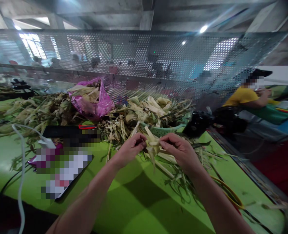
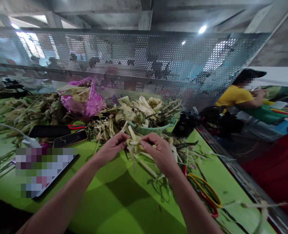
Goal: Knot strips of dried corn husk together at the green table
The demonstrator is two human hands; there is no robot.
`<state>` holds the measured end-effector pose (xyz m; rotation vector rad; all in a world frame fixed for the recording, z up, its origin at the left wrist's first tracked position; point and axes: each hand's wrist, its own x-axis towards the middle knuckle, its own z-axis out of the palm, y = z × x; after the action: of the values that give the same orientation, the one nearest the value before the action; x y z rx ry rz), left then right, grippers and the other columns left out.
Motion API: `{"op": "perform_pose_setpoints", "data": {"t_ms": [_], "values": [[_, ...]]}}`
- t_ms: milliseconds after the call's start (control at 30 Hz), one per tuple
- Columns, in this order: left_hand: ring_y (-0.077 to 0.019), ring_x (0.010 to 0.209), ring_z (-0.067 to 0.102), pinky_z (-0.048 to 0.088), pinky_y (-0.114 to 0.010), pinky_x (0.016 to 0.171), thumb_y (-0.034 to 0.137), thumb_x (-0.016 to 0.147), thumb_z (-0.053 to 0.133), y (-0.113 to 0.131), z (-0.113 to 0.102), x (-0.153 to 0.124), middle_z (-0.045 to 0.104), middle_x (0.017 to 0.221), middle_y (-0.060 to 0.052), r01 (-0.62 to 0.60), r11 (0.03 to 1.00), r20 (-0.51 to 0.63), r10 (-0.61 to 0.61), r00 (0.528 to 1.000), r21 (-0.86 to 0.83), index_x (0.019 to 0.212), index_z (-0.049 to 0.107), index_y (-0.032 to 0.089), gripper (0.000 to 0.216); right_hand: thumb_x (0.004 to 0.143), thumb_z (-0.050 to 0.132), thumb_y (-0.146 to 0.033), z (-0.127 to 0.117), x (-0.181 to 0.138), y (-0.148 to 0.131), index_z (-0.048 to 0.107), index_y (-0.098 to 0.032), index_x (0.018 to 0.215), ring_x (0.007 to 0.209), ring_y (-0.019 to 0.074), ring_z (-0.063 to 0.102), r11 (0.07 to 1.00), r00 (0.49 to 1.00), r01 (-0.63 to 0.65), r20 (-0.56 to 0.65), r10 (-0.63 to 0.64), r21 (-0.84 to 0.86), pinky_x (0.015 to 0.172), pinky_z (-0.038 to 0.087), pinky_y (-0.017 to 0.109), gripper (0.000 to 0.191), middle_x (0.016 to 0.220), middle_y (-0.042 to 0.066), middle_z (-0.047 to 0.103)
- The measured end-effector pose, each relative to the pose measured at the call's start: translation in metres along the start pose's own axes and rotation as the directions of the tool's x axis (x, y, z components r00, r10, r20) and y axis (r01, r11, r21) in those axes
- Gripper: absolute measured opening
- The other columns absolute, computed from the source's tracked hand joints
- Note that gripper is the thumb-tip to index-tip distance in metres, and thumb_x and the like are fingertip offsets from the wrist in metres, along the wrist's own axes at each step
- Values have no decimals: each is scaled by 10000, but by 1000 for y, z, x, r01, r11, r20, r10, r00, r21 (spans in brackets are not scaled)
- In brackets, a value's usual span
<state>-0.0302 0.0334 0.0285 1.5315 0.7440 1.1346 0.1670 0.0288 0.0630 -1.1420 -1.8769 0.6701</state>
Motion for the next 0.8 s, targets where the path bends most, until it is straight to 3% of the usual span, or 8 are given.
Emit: {"op": "perform_pose_setpoints", "data": {"t_ms": [800], "values": [[-115, 746, 468, 372, -243, 711, 417, 833, 572, 3, -4, -2, 513, 790, -1, -7, 1000, -9, 7, 1000, 6, 901, 527, 175, 256, 847, 559, -323, 0, 1, 2, 663, -183, 852, 721, 175, 557, 989, 994, 79, -66, -88, -124, 663, 431, 290, 174, 772, 36, 615]]}}
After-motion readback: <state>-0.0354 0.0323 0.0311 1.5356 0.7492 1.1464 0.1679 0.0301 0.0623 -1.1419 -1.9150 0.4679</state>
